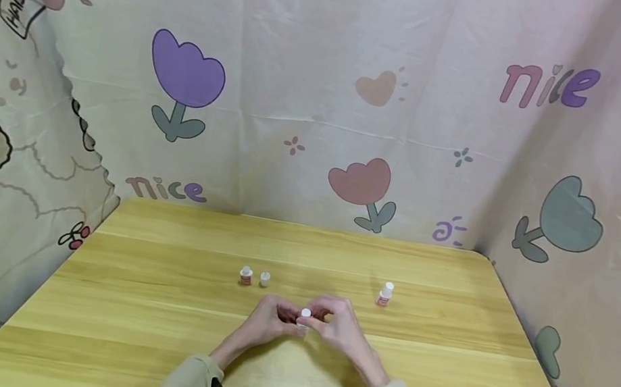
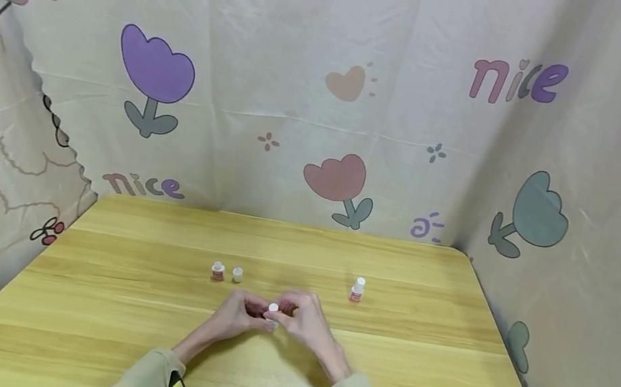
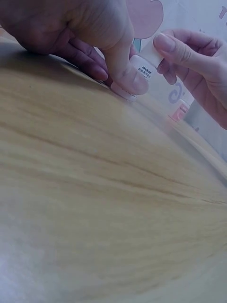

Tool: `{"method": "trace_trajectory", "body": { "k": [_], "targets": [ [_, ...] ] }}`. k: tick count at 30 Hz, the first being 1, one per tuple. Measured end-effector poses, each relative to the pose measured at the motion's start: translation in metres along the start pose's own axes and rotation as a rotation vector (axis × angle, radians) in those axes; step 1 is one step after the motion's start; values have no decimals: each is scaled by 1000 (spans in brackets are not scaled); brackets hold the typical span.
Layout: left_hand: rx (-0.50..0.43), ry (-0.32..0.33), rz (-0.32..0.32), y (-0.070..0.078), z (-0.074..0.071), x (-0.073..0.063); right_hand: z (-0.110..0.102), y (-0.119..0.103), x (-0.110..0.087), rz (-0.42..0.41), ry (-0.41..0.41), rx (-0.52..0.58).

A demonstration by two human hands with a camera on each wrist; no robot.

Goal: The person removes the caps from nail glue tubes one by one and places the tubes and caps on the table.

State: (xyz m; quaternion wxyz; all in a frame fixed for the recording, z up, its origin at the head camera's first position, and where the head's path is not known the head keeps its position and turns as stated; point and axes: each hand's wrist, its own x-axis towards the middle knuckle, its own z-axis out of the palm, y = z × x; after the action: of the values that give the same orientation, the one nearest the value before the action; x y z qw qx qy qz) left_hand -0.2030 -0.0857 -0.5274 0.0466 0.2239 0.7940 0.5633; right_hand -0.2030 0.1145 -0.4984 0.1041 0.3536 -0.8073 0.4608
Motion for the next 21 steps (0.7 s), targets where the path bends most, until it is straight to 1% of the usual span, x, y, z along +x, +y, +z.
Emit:
{"method": "trace_trajectory", "body": {
  "k": [6, 15, 17, 21],
  "targets": [
    [-21, -17, 7, -1, 1, 1, 2, 2, -1, -24, 3, 8],
    [-1, -7, 6, 0, 1, 2, 1, 2, -1, -49, -15, 15],
    [0, -5, 8, -1, 2, 2, 1, 3, -2, -49, -20, 24],
    [3, 1, 3, -1, 2, 2, -1, 4, -2, -5, -34, 47]
  ]
}}
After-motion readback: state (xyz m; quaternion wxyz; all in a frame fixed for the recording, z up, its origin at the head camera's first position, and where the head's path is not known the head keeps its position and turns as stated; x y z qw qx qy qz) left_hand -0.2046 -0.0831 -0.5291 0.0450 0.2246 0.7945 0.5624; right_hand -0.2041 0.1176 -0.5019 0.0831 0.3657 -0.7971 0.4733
